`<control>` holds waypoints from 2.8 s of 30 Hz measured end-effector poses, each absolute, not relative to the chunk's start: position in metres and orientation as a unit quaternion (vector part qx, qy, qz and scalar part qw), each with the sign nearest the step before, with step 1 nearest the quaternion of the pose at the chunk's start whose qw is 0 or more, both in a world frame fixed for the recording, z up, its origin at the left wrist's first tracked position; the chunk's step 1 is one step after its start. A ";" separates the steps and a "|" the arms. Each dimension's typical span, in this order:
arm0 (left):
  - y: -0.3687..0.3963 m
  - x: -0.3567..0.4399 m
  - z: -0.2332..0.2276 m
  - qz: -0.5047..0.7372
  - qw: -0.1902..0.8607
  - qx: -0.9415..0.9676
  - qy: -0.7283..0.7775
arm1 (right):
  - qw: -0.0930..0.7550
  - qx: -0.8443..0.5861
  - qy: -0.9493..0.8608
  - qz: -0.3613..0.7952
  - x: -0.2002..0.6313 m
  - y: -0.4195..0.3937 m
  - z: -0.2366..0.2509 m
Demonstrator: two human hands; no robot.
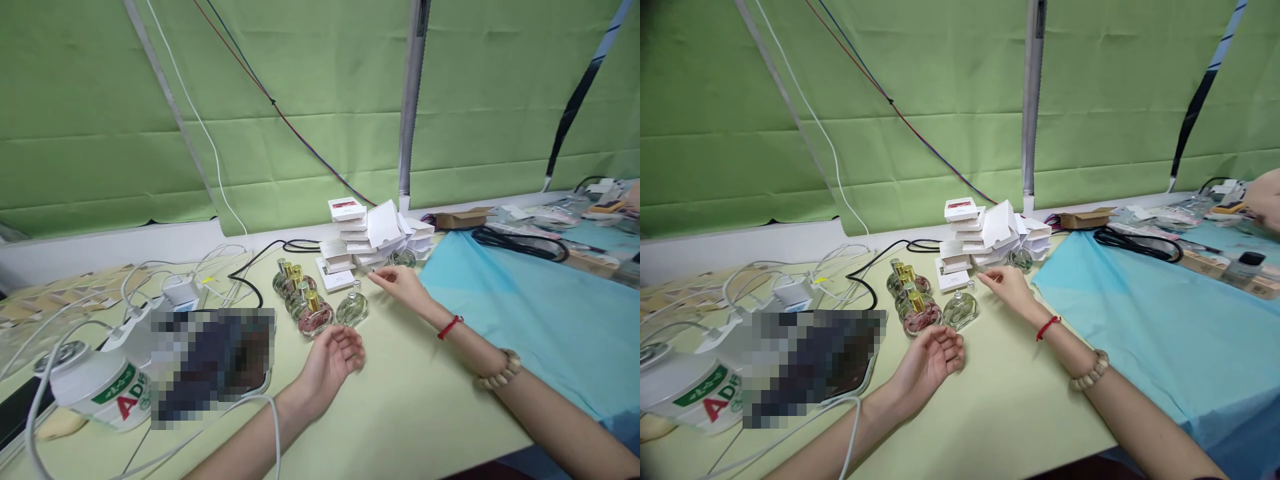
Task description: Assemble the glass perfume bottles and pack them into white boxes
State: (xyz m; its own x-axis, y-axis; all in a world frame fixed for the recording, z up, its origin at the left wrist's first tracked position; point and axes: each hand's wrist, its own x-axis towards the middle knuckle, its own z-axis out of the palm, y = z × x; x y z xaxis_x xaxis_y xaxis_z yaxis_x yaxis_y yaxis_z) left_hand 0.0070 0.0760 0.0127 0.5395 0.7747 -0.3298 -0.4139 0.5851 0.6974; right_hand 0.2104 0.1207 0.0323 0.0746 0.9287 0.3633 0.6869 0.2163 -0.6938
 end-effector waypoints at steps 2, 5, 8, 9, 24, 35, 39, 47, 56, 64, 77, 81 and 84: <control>0.076 0.007 0.012 0.357 0.832 0.281 0.319 | 0.465 -0.564 -0.639 0.238 0.207 0.124 0.030; 0.076 0.007 0.012 0.359 0.831 0.280 0.321 | 0.525 -0.508 -0.590 0.343 0.200 0.125 0.027; 0.077 0.007 0.011 0.360 0.829 0.280 0.324 | 0.563 -0.488 -0.558 0.366 0.192 0.123 0.027; 0.077 0.006 0.011 0.360 0.829 0.279 0.323 | 0.571 -0.485 -0.556 0.360 0.190 0.122 0.027; 0.076 0.007 0.012 0.357 0.829 0.286 0.322 | 0.572 -0.412 -0.679 0.206 0.176 0.110 0.024; 0.078 0.008 0.010 0.353 0.833 0.285 0.317 | 0.538 -0.392 -0.734 0.134 0.173 0.106 0.023; 0.078 0.008 0.010 0.355 0.832 0.285 0.317 | 0.535 -0.374 -0.739 0.166 0.173 0.106 0.023; 0.077 0.009 0.010 0.352 0.831 0.290 0.319 | 0.529 -0.397 -0.721 0.207 0.171 0.103 0.024; 0.079 0.008 0.007 0.318 0.828 0.357 0.292 | 0.503 -0.385 -0.771 0.065 0.172 0.105 0.015; 0.050 0.008 0.011 0.192 0.460 0.844 0.199 | 0.463 -0.335 -0.811 -0.129 0.165 0.093 0.018; 0.026 0.002 -0.015 0.118 0.045 0.989 -0.082 | 0.253 -0.238 -0.936 0.061 0.091 0.067 -0.005; 0.027 0.002 -0.031 0.155 0.069 0.981 -0.094 | 0.234 -0.204 -0.950 0.042 0.071 0.064 -0.002; 0.028 0.000 -0.038 0.174 0.077 0.978 -0.086 | 0.213 -0.170 -0.962 0.009 0.062 0.065 -0.004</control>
